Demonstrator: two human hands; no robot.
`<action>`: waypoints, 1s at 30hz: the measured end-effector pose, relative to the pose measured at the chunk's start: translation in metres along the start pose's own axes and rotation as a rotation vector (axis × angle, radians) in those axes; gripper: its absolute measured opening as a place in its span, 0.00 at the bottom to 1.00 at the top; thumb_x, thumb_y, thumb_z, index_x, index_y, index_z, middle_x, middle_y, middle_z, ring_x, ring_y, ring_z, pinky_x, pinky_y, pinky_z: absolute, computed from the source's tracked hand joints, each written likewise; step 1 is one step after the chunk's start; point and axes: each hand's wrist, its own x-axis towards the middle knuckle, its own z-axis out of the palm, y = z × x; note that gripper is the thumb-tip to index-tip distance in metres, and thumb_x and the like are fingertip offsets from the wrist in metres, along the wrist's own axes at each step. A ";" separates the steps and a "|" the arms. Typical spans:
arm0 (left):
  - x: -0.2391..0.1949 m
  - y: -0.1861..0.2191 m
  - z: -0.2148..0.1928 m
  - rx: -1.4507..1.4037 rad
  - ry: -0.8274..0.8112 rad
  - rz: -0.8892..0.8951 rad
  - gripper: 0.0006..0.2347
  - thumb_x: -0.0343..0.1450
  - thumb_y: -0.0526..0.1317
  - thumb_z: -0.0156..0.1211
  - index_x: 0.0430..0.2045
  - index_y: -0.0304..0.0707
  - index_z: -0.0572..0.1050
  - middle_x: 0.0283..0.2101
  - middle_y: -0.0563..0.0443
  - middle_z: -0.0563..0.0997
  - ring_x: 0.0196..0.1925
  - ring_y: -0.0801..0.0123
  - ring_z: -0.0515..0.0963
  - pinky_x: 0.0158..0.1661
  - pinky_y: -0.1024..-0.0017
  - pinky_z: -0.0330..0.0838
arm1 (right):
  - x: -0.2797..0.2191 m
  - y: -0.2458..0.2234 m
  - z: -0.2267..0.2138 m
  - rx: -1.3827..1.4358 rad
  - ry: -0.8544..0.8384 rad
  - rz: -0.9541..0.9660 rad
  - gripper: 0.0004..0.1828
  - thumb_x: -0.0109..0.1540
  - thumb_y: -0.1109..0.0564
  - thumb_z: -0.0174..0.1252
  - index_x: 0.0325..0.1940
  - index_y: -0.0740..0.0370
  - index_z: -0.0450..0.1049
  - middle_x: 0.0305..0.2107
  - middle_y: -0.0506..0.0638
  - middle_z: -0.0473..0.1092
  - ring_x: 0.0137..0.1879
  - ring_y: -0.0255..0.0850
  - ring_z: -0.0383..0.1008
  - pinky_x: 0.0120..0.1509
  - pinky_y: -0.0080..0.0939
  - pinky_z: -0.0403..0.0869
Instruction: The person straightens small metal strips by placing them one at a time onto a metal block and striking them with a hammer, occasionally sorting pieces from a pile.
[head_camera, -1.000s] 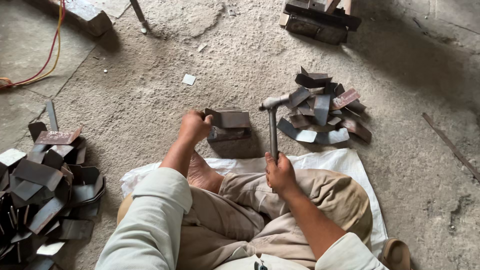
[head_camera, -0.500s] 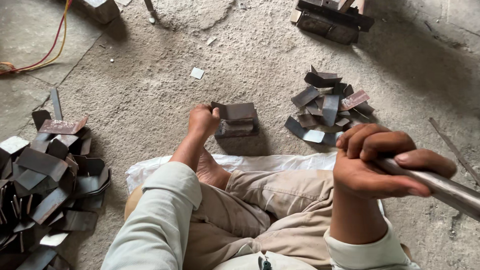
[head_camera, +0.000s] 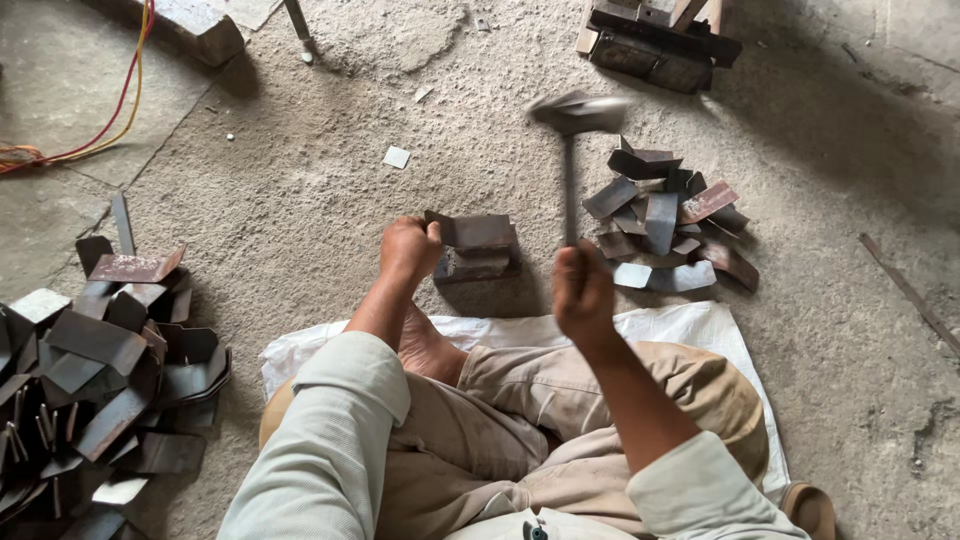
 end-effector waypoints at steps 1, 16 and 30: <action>-0.003 0.000 0.000 0.004 0.016 0.010 0.12 0.73 0.44 0.58 0.35 0.33 0.83 0.36 0.37 0.85 0.38 0.51 0.86 0.44 0.58 0.77 | 0.008 -0.011 -0.013 -0.391 0.213 -0.496 0.14 0.80 0.52 0.47 0.46 0.65 0.64 0.28 0.54 0.65 0.27 0.41 0.65 0.31 0.38 0.63; 0.003 -0.018 0.007 0.095 0.116 0.124 0.14 0.71 0.46 0.61 0.35 0.30 0.83 0.40 0.32 0.84 0.44 0.43 0.83 0.49 0.56 0.75 | -0.002 0.022 0.020 -0.387 -0.089 0.199 0.19 0.72 0.44 0.47 0.37 0.60 0.71 0.18 0.53 0.68 0.24 0.42 0.69 0.30 0.44 0.66; 0.000 -0.017 -0.002 0.086 0.070 0.031 0.14 0.73 0.47 0.60 0.38 0.33 0.82 0.44 0.36 0.83 0.47 0.48 0.83 0.51 0.58 0.75 | -0.028 0.018 0.022 -0.239 -0.166 -0.133 0.19 0.73 0.44 0.44 0.37 0.59 0.66 0.21 0.49 0.65 0.25 0.37 0.68 0.26 0.38 0.66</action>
